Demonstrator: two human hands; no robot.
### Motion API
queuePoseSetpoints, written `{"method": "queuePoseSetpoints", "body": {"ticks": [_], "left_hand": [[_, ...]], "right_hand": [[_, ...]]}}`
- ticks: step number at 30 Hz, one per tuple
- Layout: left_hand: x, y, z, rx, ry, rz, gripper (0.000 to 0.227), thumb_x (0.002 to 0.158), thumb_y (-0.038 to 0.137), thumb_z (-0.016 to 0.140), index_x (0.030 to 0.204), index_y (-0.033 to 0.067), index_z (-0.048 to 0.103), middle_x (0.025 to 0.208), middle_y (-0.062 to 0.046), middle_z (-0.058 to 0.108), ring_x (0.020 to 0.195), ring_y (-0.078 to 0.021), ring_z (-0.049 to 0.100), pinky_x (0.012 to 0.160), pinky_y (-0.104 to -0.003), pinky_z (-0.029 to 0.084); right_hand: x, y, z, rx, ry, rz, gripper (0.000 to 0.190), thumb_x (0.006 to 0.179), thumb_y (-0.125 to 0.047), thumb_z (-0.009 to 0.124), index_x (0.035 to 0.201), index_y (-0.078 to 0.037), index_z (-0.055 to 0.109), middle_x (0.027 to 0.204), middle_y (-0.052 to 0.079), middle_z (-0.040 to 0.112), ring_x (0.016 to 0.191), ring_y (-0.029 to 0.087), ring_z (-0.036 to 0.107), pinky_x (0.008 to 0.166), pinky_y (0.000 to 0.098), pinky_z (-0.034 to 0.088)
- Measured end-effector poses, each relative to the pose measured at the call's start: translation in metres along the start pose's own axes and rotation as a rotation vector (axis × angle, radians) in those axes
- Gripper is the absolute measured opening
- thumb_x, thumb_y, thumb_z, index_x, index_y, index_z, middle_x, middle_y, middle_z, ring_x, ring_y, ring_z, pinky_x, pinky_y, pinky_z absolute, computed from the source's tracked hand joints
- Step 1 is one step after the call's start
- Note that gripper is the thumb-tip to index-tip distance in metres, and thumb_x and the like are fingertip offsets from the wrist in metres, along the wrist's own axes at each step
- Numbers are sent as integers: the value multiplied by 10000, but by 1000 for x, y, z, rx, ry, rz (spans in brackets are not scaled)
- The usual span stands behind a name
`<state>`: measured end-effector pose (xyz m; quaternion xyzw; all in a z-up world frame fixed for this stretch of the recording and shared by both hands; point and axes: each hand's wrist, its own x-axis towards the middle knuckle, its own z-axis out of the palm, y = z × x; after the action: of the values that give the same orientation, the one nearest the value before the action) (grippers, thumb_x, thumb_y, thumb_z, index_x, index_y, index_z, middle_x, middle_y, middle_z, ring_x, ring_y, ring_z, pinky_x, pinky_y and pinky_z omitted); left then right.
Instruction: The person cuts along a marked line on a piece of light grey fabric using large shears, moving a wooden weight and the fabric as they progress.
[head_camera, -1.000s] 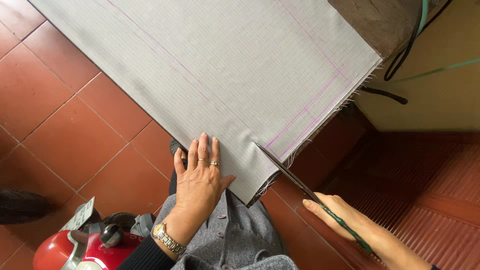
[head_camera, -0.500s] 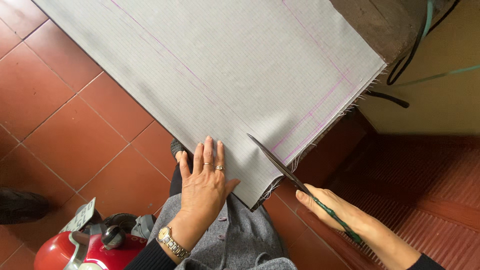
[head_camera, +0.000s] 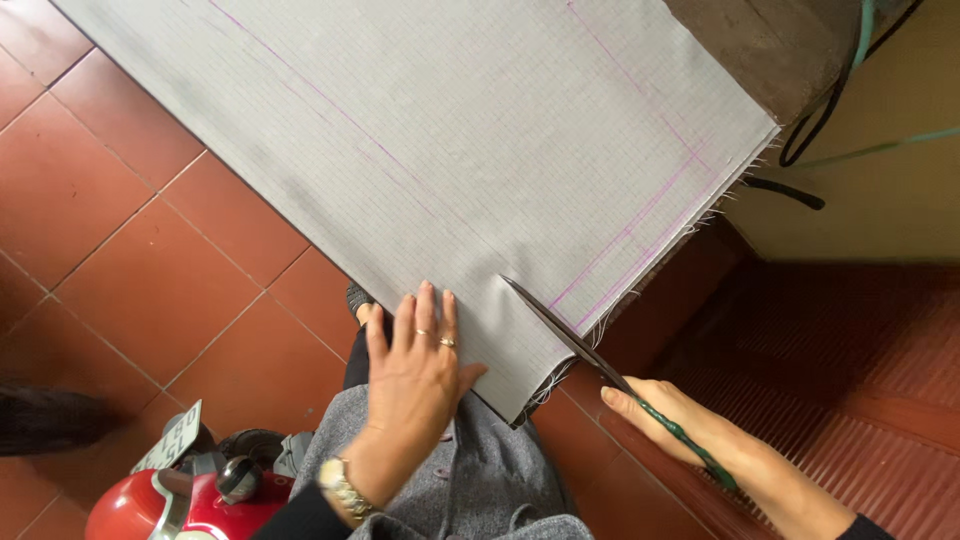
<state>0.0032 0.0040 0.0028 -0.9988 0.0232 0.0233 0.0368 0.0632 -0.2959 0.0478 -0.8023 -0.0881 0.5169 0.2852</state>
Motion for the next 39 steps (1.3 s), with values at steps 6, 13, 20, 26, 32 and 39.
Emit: {"method": "queuePoseSetpoints", "body": {"ticks": [6, 13, 20, 26, 32, 39], "left_hand": [[50, -72, -22, -264, -30, 253, 509, 936, 410, 474, 1371, 146, 494, 1387, -134, 512, 1226, -284, 490, 1040, -437, 387], [57, -105, -11, -290, 108, 474, 423, 884, 234, 560, 1301, 164, 544, 1365, -135, 500, 1223, -294, 489, 979, -400, 427], [57, -105, -16, -263, 79, 533, 446, 868, 162, 509, 1312, 178, 543, 1380, -126, 499, 1243, -281, 475, 965, -417, 405], [53, -103, -10, -207, 85, 543, 451, 846, 301, 577, 1282, 184, 560, 1369, -136, 484, 1224, -313, 460, 931, -424, 414], [53, -104, -7, -229, 99, 543, 530, 796, 356, 637, 1292, 190, 550, 1367, -142, 487, 1219, -329, 464, 942, -451, 401], [53, -104, -8, -233, 92, 527, 397, 899, 221, 500, 1292, 202, 552, 1360, -127, 482, 1218, -314, 455, 944, -453, 398]], "right_hand": [[-12, -46, -17, -44, -106, 228, 499, 889, -556, 328, 979, -168, 630, 772, -52, 586, 745, 67, 544, 765, 239, 487], [-10, -26, -9, -104, -26, 123, 461, 965, -547, 411, 751, -140, 376, 660, -44, 375, 612, 107, 330, 572, 307, 375], [-10, -23, -9, -24, -51, 135, 400, 1003, -464, 418, 759, -147, 421, 672, -52, 364, 619, 103, 335, 594, 316, 367], [-6, -24, -9, -67, -65, 228, 401, 952, -530, 389, 809, -174, 505, 757, -51, 484, 730, 92, 448, 724, 274, 410], [9, -16, -6, 20, -50, 58, 410, 980, -489, 395, 763, -148, 458, 672, -62, 375, 614, 94, 334, 566, 297, 354], [16, -31, -7, -2, -32, 107, 469, 971, -534, 415, 722, -138, 387, 656, -51, 335, 607, 106, 304, 558, 320, 317]]}}
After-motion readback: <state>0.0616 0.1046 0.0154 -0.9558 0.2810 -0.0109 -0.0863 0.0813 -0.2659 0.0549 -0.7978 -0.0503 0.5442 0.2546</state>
